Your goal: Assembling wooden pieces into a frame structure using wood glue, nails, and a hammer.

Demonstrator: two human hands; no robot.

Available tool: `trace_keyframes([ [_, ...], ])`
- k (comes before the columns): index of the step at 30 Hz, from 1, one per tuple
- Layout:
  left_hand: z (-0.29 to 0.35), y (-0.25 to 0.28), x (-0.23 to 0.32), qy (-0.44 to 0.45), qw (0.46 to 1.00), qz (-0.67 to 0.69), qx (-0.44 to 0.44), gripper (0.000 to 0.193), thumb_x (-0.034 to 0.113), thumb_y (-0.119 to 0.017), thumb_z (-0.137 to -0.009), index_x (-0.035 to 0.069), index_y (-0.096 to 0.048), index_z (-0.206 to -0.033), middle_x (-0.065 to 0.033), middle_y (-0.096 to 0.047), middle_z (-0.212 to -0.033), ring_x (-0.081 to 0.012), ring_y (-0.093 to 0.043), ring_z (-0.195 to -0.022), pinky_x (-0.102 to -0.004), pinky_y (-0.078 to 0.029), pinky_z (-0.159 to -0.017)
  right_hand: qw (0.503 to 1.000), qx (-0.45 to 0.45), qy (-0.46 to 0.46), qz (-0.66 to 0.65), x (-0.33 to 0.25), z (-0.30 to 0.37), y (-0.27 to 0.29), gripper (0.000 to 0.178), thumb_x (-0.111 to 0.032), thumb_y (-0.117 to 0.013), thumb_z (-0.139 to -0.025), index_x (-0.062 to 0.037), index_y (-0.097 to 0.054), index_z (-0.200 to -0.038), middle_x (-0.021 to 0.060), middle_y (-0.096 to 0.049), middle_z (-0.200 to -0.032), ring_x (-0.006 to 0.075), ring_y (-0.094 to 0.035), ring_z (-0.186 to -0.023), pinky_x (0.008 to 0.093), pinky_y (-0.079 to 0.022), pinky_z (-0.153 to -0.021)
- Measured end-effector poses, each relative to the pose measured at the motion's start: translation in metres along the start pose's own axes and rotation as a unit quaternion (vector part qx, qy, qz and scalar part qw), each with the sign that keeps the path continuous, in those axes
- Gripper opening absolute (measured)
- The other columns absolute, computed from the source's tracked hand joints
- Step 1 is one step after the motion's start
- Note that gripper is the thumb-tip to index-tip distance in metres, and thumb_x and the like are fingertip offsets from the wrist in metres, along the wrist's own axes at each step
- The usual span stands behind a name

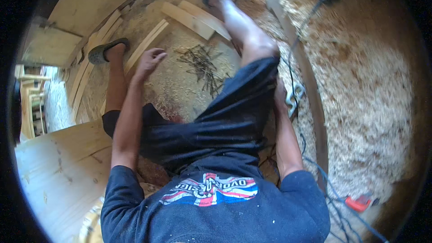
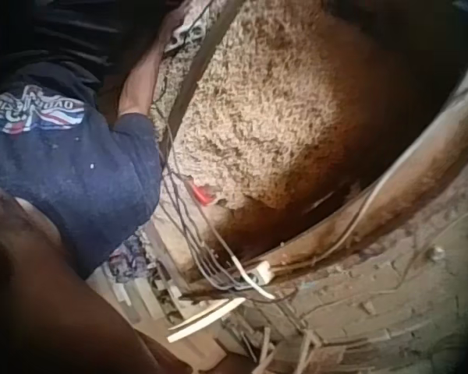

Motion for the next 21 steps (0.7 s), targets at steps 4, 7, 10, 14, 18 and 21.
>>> trace_keyframes([
  [4, -0.026, -0.065, -0.004, 0.223, 0.951, 0.215, 0.008, 0.048, 0.036, -0.073, -0.094, -0.002, -0.066, -0.122, -0.0104, -0.071, -0.109, -0.012, -0.067, -0.086, -0.0284, -0.056, -0.071, 0.972, -0.051, -0.095, -0.21, -0.005, -0.019, 0.03, 0.056, -0.003, -0.051, -0.095, 0.0014, -0.039, -0.15, 0.0222, -0.059, -0.128, 0.036, -0.058, -0.119, 0.043, -0.045, -0.104],
  [7, -0.075, -0.106, -0.024, 0.274, 0.936, 0.177, 0.133, 0.072, 0.05, -0.077, -0.086, -0.007, -0.06, -0.126, -0.0172, -0.069, -0.114, -0.0247, -0.068, -0.098, -0.0356, -0.056, -0.084, 0.898, -0.097, -0.182, -0.389, -0.025, -0.015, 0.064, 0.055, -0.004, -0.052, -0.096, 0.0017, -0.041, -0.149, 0.0207, -0.059, -0.131, 0.0332, -0.057, -0.122, 0.0412, -0.044, -0.105],
  [10, -0.136, -0.131, -0.016, 0.311, 0.908, 0.175, 0.218, 0.101, 0.061, -0.083, -0.072, -0.007, -0.048, -0.139, -0.0263, -0.062, -0.129, -0.0393, -0.059, -0.123, -0.042, -0.049, -0.103, 0.903, -0.147, -0.162, -0.37, -0.017, -0.002, 0.095, 0.052, -0.009, -0.058, -0.097, 0.0035, -0.045, -0.146, 0.0147, -0.057, -0.14, 0.0241, -0.053, -0.13, 0.0358, -0.041, -0.108],
  [14, -0.182, -0.151, 0.009, 0.342, 0.896, 0.076, 0.275, 0.118, 0.051, -0.088, -0.066, -0.001, -0.027, -0.152, -0.0307, -0.052, -0.135, -0.0434, -0.057, -0.122, -0.0508, -0.05, -0.102, 0.83, -0.104, -0.219, -0.503, -0.045, 0.013, 0.146, 0.064, -0.015, -0.069, -0.091, 0.0024, -0.042, -0.146, 0.0131, -0.06, -0.13, 0.0226, -0.06, -0.118, 0.0355, -0.047, -0.101],
  [18, -0.169, -0.146, 0.02, 0.342, 0.887, 0.2, 0.239, 0.114, 0.033, -0.083, -0.07, 0.004, -0.014, -0.157, -0.0276, -0.051, -0.132, -0.042, -0.056, -0.119, -0.0523, -0.051, -0.098, 0.806, -0.037, -0.243, -0.538, -0.069, 0.01, 0.186, 0.083, -0.025, -0.074, -0.087, -0.0006, -0.028, -0.152, 0.018, -0.061, -0.117, 0.0268, -0.069, -0.09, 0.0352, -0.063, -0.061],
  [21, -0.121, -0.109, 0.035, 0.141, 0.752, 0.633, 0.118, 0.091, -0.001, -0.069, -0.082, 0.007, -0.019, -0.158, -0.0155, -0.062, -0.115, -0.0287, -0.069, -0.097, -0.0392, -0.061, -0.087, 0.812, -0.076, -0.154, -0.558, -0.086, -0.001, 0.203, 0.082, -0.033, -0.069, -0.094, -0.0043, -0.024, -0.156, 0.0241, -0.061, -0.123, 0.0255, -0.07, -0.094, 0.0329, -0.065, -0.059],
])
Point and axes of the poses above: each hand's wrist, its own z-axis away from the middle knuckle, its own y-axis out of the back of the hand, x = y × z, the point moved 3 cm from there along -z, towards the middle knuckle
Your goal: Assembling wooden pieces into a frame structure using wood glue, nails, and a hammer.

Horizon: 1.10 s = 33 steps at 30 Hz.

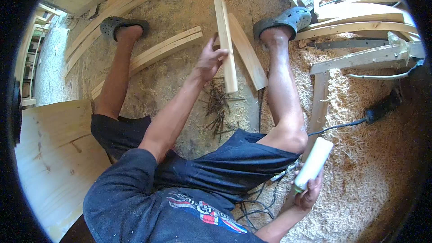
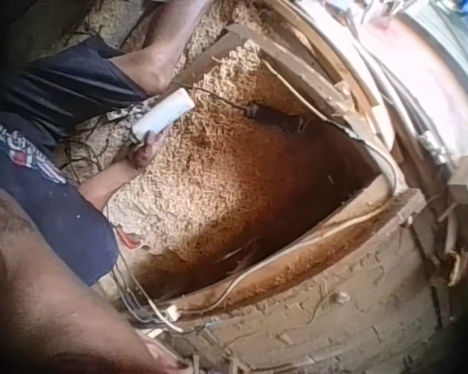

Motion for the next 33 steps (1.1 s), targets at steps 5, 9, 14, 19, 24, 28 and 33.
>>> trace_keyframes([
  [5, 0.093, 0.011, 0.062, 0.059, 0.953, 0.217, -0.205, 0.062, 0.021, -0.061, -0.097, 0.002, -0.036, -0.15, -0.0232, -0.059, -0.13, -0.033, -0.067, -0.112, -0.043, -0.06, -0.094, 0.979, -0.132, 0.061, -0.142, -0.016, -0.018, -0.039, 0.08, -0.034, -0.069, -0.095, -0.0031, -0.025, -0.154, 0.0254, -0.048, -0.138, 0.0312, -0.063, -0.108, 0.0373, -0.066, -0.065],
  [9, 0.14, 0.024, 0.1, 0.011, 0.983, 0.045, -0.177, 0.056, 0.033, -0.052, -0.105, -0.003, -0.041, -0.146, -0.0241, -0.057, -0.136, -0.0344, -0.064, -0.117, -0.0447, -0.057, -0.099, 0.948, -0.184, 0.055, -0.253, -0.017, -0.029, -0.086, 0.077, -0.028, -0.065, -0.099, 0.0018, -0.02, -0.154, 0.0267, -0.045, -0.139, 0.0357, -0.061, -0.114, 0.0547, -0.061, -0.09],
  [14, 0.194, 0.038, 0.132, -0.076, 0.986, 0.053, -0.138, 0.057, 0.035, -0.053, -0.105, -0.001, -0.041, -0.147, -0.0208, -0.058, -0.136, -0.0284, -0.064, -0.118, -0.0378, -0.055, -0.097, 0.932, -0.208, 0.048, -0.295, -0.004, -0.036, -0.141, 0.068, -0.026, -0.06, -0.102, 0.0006, -0.024, -0.154, 0.028, -0.046, -0.145, 0.0383, -0.058, -0.125, 0.0562, -0.054, -0.102],
  [19, 0.204, 0.068, 0.132, -0.04, 0.984, 0.152, -0.08, 0.053, 0.025, -0.063, -0.101, 0.003, -0.043, -0.145, -0.0144, -0.062, -0.123, -0.0231, -0.067, -0.108, -0.0336, -0.059, -0.085, 0.94, -0.182, 0.015, -0.29, -0.009, -0.025, -0.219, 0.06, -0.024, -0.067, -0.097, 0.0059, -0.037, -0.14, 0.0233, -0.06, -0.117, 0.0325, -0.064, -0.108, 0.0536, -0.053, -0.1],
  [24, 0.212, 0.077, 0.153, -0.259, 0.957, -0.126, 0.046, 0.049, 0.015, -0.075, -0.093, 0.003, -0.054, -0.136, -0.0059, -0.065, -0.109, -0.0115, -0.064, -0.095, -0.0266, -0.054, -0.08, 0.95, -0.167, -0.003, -0.264, -0.012, -0.048, -0.244, 0.06, -0.044, -0.061, -0.099, -0.0011, -0.043, -0.136, 0.0207, -0.06, -0.116, 0.0349, -0.061, -0.11, 0.0575, -0.048, -0.102],
  [28, 0.201, 0.081, 0.159, -0.255, 0.941, -0.205, 0.092, 0.045, 0.013, -0.08, -0.088, 0.002, -0.061, -0.127, -0.0027, -0.069, -0.101, -0.0087, -0.064, -0.092, -0.0262, -0.053, -0.08, 0.928, -0.228, 0.024, -0.292, -0.054, -0.065, -0.288, 0.063, -0.055, -0.055, -0.098, -0.0013, -0.049, -0.131, 0.0185, -0.06, -0.109, 0.0345, -0.06, -0.103, 0.0582, -0.047, -0.099],
  [33, 0.207, 0.044, 0.174, -0.271, 0.935, -0.206, 0.1, 0.034, 0.01, -0.08, -0.087, -0.001, -0.067, -0.117, -0.0044, -0.073, -0.105, -0.0082, -0.066, -0.092, -0.0244, -0.054, -0.081, 0.84, -0.406, 0.175, -0.313, -0.106, -0.075, -0.36, 0.053, -0.043, -0.048, -0.098, -0.0001, -0.053, -0.128, 0.0153, -0.057, -0.101, 0.0316, -0.055, -0.095, 0.0527, -0.045, -0.094],
])
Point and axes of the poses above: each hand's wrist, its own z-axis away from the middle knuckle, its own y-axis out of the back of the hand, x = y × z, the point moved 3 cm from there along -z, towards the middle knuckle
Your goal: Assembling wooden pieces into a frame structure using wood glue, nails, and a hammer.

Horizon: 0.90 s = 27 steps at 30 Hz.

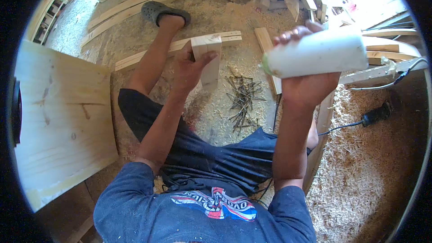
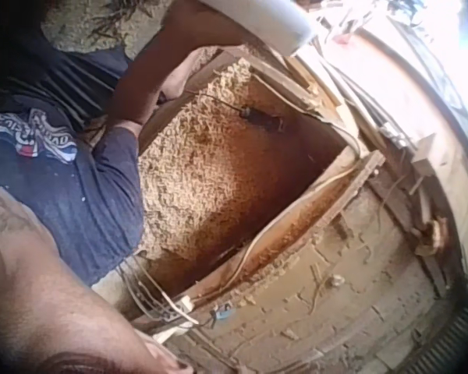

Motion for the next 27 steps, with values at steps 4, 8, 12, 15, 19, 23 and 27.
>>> trace_keyframes([
  [4, -0.005, -0.016, -0.004, 0.009, 0.999, 0.013, -0.052, 0.033, 0.002, -0.076, -0.089, -0.001, -0.066, -0.12, -0.0064, -0.073, -0.107, -0.0102, -0.068, -0.097, -0.0264, -0.055, -0.084, 0.99, -0.114, 0.007, -0.077, 0.029, -0.044, -0.027, 0.057, -0.045, -0.039, -0.101, 0.0041, -0.055, -0.123, 0.0252, -0.067, -0.1, 0.0399, -0.067, -0.09, 0.051, -0.055, -0.081],
  [8, -0.01, -0.027, -0.012, 0.001, 0.995, 0.072, -0.067, 0.037, 0.002, -0.078, -0.086, -0.003, -0.067, -0.121, -0.0072, -0.073, -0.109, -0.0107, -0.067, -0.098, -0.0264, -0.055, -0.085, 0.994, -0.074, -0.021, -0.083, 0.069, -0.062, -0.025, 0.056, -0.045, -0.037, -0.101, 0.005, -0.056, -0.121, 0.0267, -0.069, -0.095, 0.0413, -0.069, -0.084, 0.0495, -0.059, -0.074],
  [12, -0.016, -0.03, -0.016, 0.031, 0.996, 0.051, -0.067, 0.037, 0.01, -0.083, -0.084, 0.0, -0.068, -0.117, -0.0036, -0.073, -0.104, -0.0074, -0.065, -0.094, -0.0251, -0.054, -0.083, 0.995, -0.032, -0.043, -0.084, 0.092, -0.062, -0.017, 0.056, -0.045, -0.038, -0.099, 0.0043, -0.056, -0.118, 0.0248, -0.069, -0.087, 0.0379, -0.07, -0.075, 0.0463, -0.06, -0.067],
  [15, -0.017, -0.031, -0.017, 0.04, 0.996, 0.04, -0.071, 0.038, 0.011, -0.084, -0.084, 0.001, -0.068, -0.117, -0.0031, -0.073, -0.102, -0.0069, -0.064, -0.092, -0.0249, -0.053, -0.081, 0.996, -0.03, -0.048, -0.074, 0.102, -0.065, -0.005, 0.054, -0.044, -0.038, -0.098, 0.0037, -0.056, -0.116, 0.0251, -0.069, -0.087, 0.0371, -0.07, -0.076, 0.0465, -0.06, -0.067],
  [19, -0.016, -0.03, -0.014, 0.068, 0.994, 0.021, -0.085, 0.039, 0.011, -0.084, -0.083, 0.001, -0.068, -0.117, -0.0027, -0.073, -0.102, -0.0063, -0.064, -0.092, -0.0247, -0.053, -0.081, 0.995, -0.05, -0.04, -0.078, 0.097, -0.066, 0.001, 0.051, -0.044, -0.04, -0.098, 0.0019, -0.057, -0.114, 0.0223, -0.068, -0.085, 0.0346, -0.068, -0.071, 0.0471, -0.058, -0.066],
  [23, -0.015, -0.029, -0.014, 0.046, 0.995, 0.028, -0.084, 0.038, 0.01, -0.084, -0.083, 0.001, -0.068, -0.117, -0.0032, -0.073, -0.101, -0.0066, -0.065, -0.091, -0.0246, -0.054, -0.081, 0.998, -0.021, -0.03, -0.059, 0.086, -0.066, 0.016, 0.047, -0.043, -0.042, -0.097, -0.0002, -0.057, -0.112, 0.0192, -0.066, -0.083, 0.0331, -0.065, -0.068, 0.0478, -0.056, -0.066],
  [27, -0.014, -0.03, -0.01, 0.015, 0.995, 0.038, -0.088, 0.036, 0.007, -0.082, -0.085, 0.0, -0.068, -0.117, -0.0044, -0.074, -0.104, -0.0078, -0.066, -0.094, -0.0249, -0.054, -0.083, 0.998, -0.019, -0.033, -0.045, 0.071, -0.063, 0.025, 0.046, -0.042, -0.043, -0.097, -0.001, -0.057, -0.111, 0.0191, -0.066, -0.084, 0.0339, -0.065, -0.07, 0.0487, -0.056, -0.067],
])
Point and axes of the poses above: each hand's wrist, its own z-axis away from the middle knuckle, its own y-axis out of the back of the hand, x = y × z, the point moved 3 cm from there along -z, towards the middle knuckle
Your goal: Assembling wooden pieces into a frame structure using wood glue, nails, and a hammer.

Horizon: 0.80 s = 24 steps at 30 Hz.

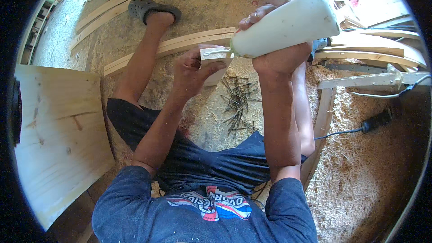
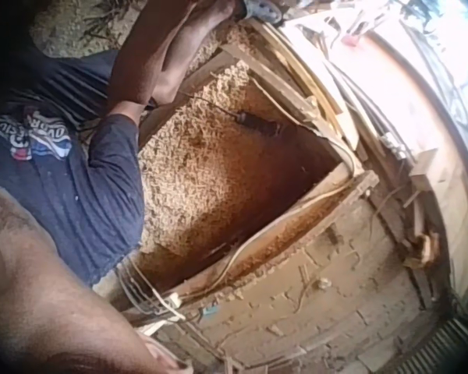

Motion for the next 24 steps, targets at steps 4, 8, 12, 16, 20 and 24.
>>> trace_keyframes([
  [4, 0.001, 0.007, -0.004, 0.035, 0.999, 0.002, 0.023, 0.034, 0.003, -0.079, -0.086, -0.001, -0.068, -0.118, -0.0069, -0.073, -0.11, -0.0092, -0.066, -0.099, -0.0251, -0.054, -0.086, 0.992, 0.113, -0.008, 0.047, -0.009, 0.006, 0.023, 0.044, -0.041, -0.044, -0.098, -0.0024, -0.058, -0.114, 0.0188, -0.065, -0.087, 0.0343, -0.064, -0.075, 0.0486, -0.054, -0.073],
  [8, -0.001, 0.026, 0.007, 0.013, 0.999, -0.041, 0.029, 0.034, 0.001, -0.078, -0.086, -0.001, -0.068, -0.119, -0.0077, -0.073, -0.11, -0.0098, -0.066, -0.1, -0.026, -0.054, -0.087, 0.944, 0.283, -0.099, 0.14, -0.015, 0.012, 0.122, 0.046, -0.045, -0.046, -0.101, -0.0038, -0.056, -0.118, 0.0182, -0.067, -0.09, 0.0336, -0.067, -0.076, 0.0461, -0.057, -0.069],
  [12, -0.011, 0.02, 0.001, 0.005, 0.997, -0.016, 0.074, 0.036, -0.003, -0.075, -0.085, -0.002, -0.067, -0.12, -0.0067, -0.072, -0.11, -0.0119, -0.066, -0.1, -0.0276, -0.053, -0.09, 0.807, 0.273, -0.347, 0.391, -0.059, 0.04, 0.354, 0.036, -0.037, -0.065, -0.096, -0.0096, -0.063, -0.118, 0.0026, -0.068, -0.085, 0.0165, -0.068, -0.073, 0.0369, -0.056, -0.063],
  [16, 0.0, 0.023, -0.024, 0.051, 0.994, 0.055, 0.082, 0.041, -0.003, -0.074, -0.081, -0.003, -0.066, -0.122, -0.0111, -0.071, -0.117, -0.0166, -0.066, -0.106, -0.0313, -0.052, -0.096, 0.565, 0.114, -0.27, 0.771, -0.024, 0.04, 0.361, 0.052, -0.038, -0.078, -0.083, -0.01, -0.06, -0.123, 0.0096, -0.067, -0.104, 0.0238, -0.065, -0.092, 0.0397, -0.054, -0.077],
  [20, 0.0, 0.035, -0.025, 0.015, 0.998, -0.048, 0.026, 0.036, 0.001, -0.068, -0.087, -0.003, -0.064, -0.123, -0.0119, -0.069, -0.118, -0.0184, -0.065, -0.106, -0.0314, -0.05, -0.096, 0.42, 0.226, -0.217, 0.852, 0.015, 0.046, 0.302, 0.084, -0.029, -0.082, -0.078, -0.009, -0.04, -0.148, 0.0266, -0.051, -0.13, 0.0448, -0.058, -0.117, 0.0556, -0.049, -0.091],
  [24, -0.012, 0.014, 0.003, 0.034, 0.998, -0.046, -0.036, 0.035, 0.003, -0.068, -0.088, -0.002, -0.062, -0.123, -0.0095, -0.068, -0.117, -0.0174, -0.063, -0.105, -0.0301, -0.048, -0.096, 0.426, 0.13, -0.132, 0.885, 0.01, 0.084, 0.259, 0.079, -0.021, -0.079, -0.075, -0.0107, -0.045, -0.145, 0.0236, -0.052, -0.124, 0.0413, -0.058, -0.111, 0.0508, -0.048, -0.087],
])
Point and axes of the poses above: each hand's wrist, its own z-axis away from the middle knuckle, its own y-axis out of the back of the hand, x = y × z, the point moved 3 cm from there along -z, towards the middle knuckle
